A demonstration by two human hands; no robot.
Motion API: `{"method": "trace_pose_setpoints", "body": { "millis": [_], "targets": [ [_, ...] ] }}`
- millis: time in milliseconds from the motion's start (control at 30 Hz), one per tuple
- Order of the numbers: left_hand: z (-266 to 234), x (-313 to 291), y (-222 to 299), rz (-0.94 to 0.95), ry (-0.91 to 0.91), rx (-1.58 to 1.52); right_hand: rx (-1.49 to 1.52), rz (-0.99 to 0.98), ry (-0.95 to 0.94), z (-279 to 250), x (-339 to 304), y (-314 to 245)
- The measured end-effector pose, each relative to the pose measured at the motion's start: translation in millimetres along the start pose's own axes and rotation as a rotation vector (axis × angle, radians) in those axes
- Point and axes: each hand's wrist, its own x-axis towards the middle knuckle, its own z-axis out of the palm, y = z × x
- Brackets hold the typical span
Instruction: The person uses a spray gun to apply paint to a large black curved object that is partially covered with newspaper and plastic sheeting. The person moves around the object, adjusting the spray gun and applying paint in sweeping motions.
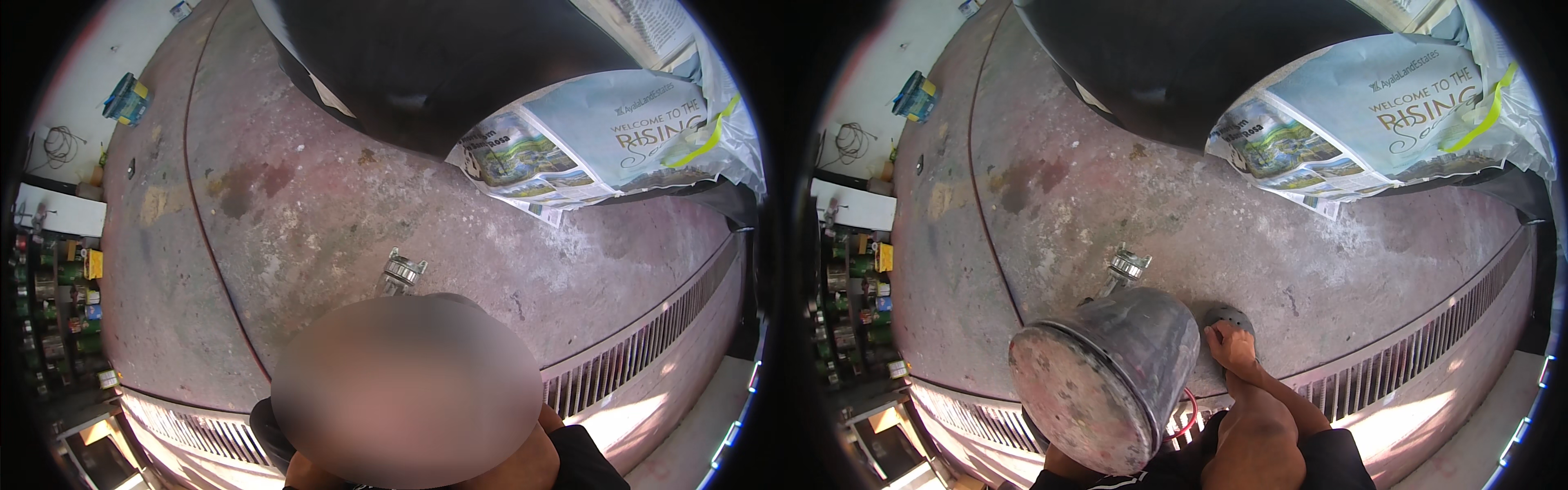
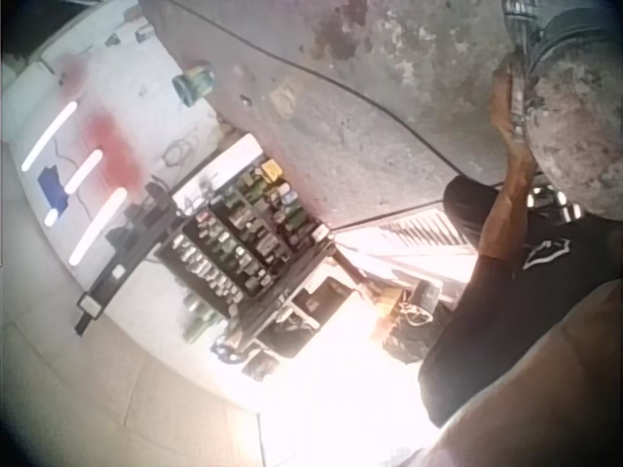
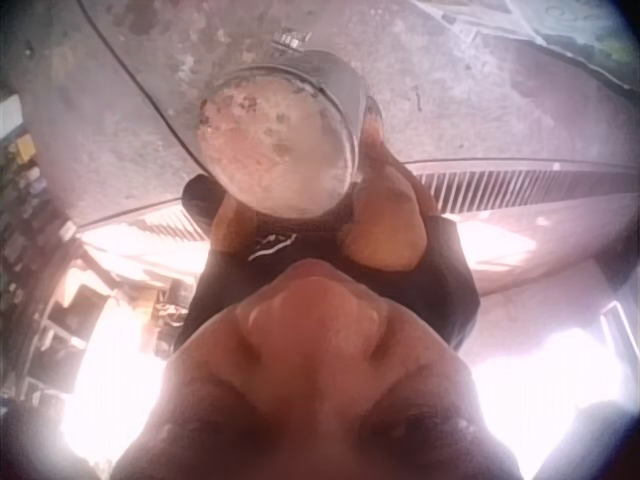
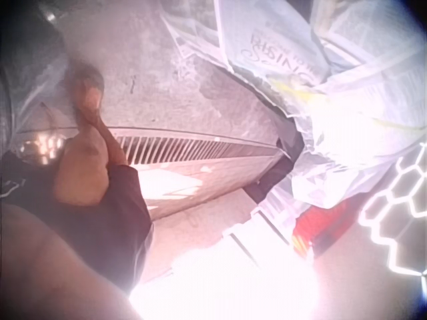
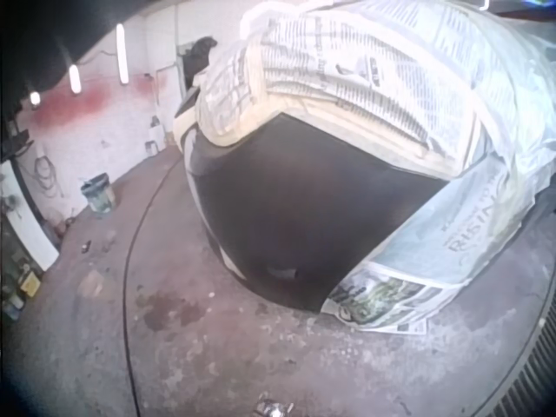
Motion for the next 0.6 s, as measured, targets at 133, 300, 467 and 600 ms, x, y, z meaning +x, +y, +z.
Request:
{"method": "trace_pose_setpoints", "body": {
  "millis": [133, 300, 467, 600],
  "targets": [
    [-10.2, -5.8, -20.0, 0.051, 0.128, 0.127, -0.029, -0.005, 0.012, -0.3, -1.3, 15.8],
    [-39.2, -13.1, -37.6, 0.126, 0.257, 0.635, -0.103, -0.021, -0.030, -7.2, 0.8, -5.2],
    [-6.7, 14.8, 27.6, -0.232, 0.546, -0.315, -0.094, -0.006, -0.045, -8.3, -0.1, -8.0],
    [-19.1, 5.7, 9.8, 0.013, 0.311, 0.196, -0.098, -0.009, -0.043, -7.9, 0.4, -9.5]
  ]
}}
